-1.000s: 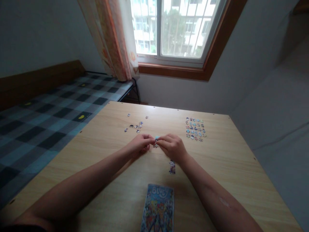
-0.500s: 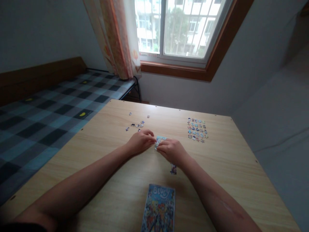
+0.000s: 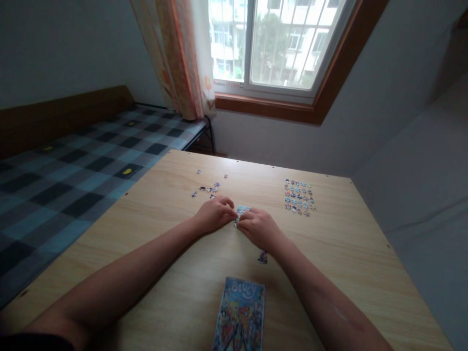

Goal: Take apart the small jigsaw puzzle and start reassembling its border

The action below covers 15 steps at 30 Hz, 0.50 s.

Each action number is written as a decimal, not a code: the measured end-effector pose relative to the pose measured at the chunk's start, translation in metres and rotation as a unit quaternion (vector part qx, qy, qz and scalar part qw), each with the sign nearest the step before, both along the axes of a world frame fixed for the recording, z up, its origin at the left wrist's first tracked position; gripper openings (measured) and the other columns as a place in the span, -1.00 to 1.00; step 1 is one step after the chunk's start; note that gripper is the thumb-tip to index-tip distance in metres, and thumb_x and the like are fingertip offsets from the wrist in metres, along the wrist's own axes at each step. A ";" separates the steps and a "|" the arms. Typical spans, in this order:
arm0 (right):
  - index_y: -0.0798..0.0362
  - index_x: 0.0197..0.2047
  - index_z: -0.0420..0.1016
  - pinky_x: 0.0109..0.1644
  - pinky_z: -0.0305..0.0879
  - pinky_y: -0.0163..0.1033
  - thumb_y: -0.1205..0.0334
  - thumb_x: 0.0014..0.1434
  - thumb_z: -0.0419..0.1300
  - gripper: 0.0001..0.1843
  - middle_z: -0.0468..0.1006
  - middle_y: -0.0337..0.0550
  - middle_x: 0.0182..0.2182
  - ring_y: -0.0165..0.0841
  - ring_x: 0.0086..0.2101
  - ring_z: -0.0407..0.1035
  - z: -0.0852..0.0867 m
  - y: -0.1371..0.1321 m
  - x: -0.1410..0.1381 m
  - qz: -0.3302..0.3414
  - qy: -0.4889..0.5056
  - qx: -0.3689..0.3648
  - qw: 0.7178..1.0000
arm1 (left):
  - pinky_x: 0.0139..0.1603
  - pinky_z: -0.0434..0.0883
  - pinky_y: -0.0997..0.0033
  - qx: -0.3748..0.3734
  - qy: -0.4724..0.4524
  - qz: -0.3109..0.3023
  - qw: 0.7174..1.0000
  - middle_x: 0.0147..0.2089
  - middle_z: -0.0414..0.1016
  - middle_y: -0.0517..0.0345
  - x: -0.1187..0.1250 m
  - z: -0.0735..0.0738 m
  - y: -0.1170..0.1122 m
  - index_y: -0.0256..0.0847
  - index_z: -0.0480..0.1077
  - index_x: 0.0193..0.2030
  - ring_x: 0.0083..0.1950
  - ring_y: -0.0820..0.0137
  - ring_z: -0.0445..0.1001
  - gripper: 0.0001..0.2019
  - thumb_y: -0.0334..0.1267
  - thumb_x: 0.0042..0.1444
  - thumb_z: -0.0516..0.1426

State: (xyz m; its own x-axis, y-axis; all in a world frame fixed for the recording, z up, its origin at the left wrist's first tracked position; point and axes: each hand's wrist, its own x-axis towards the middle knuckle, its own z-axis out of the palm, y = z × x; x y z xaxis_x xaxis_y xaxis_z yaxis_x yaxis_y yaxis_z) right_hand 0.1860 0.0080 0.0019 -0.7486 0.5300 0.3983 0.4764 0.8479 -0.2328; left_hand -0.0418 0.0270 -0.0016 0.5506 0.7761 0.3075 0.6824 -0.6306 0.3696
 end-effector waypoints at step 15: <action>0.02 -0.22 0.65 -0.05 0.26 -0.16 0.28 0.36 0.14 -0.77 0.58 -0.09 -0.25 -0.28 -0.20 0.37 -0.006 0.004 0.004 -0.039 -0.004 -0.042 0.998 | -0.05 0.38 0.35 -0.010 -0.032 -0.001 0.999 -0.14 0.57 0.14 0.009 -0.006 0.003 -0.01 0.66 -0.25 -0.11 0.35 0.47 -0.87 -0.18 0.20 0.23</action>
State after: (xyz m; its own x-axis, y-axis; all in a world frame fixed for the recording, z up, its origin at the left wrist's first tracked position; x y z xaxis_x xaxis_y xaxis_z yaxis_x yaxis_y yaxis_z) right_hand 0.1898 0.0121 -0.0037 -0.7065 0.6183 0.3444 0.5426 0.7856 -0.2974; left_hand -0.0326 0.0304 -0.0074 0.5322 0.7810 0.3268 0.6554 -0.6244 0.4250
